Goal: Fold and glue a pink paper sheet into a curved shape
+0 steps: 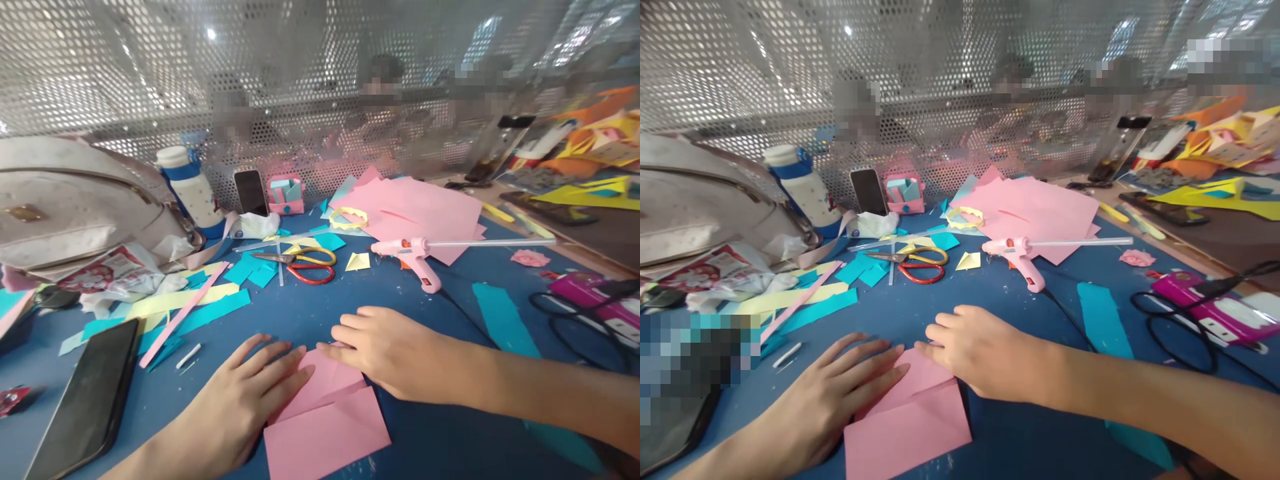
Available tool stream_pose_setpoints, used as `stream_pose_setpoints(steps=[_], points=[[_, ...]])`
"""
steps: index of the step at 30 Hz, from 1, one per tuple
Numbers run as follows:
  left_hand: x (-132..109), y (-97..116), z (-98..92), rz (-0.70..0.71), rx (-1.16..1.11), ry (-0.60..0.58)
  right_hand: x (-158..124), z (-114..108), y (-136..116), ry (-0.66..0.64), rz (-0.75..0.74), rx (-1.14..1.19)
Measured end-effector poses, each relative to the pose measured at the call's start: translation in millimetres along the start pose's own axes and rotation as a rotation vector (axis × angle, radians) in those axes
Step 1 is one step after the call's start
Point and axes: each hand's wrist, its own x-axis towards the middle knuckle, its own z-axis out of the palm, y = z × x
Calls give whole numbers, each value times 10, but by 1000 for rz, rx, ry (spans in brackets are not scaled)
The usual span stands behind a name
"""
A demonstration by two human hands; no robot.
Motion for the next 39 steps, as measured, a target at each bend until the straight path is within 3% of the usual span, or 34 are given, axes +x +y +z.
stream_pose_setpoints(steps=[10, 14, 22, 29, 39], points=[[-79, 188, 84, -39, 210, 253, -50, -35, -33, -69, 50, -43], [-92, 280, 23, -82, 277, 233, -78, -43, -10, -109, 40, -14], [-34, 307, -191, -135, 233, 75, -90, -93, -48, -184, 81, -36], [2, 150, -276, -207, 136, 103, -100, -100, 92, -98, 141, 72], [22, 89, -91, -280, -182, 161, -47, 69, 143, 113, 139, 224]])
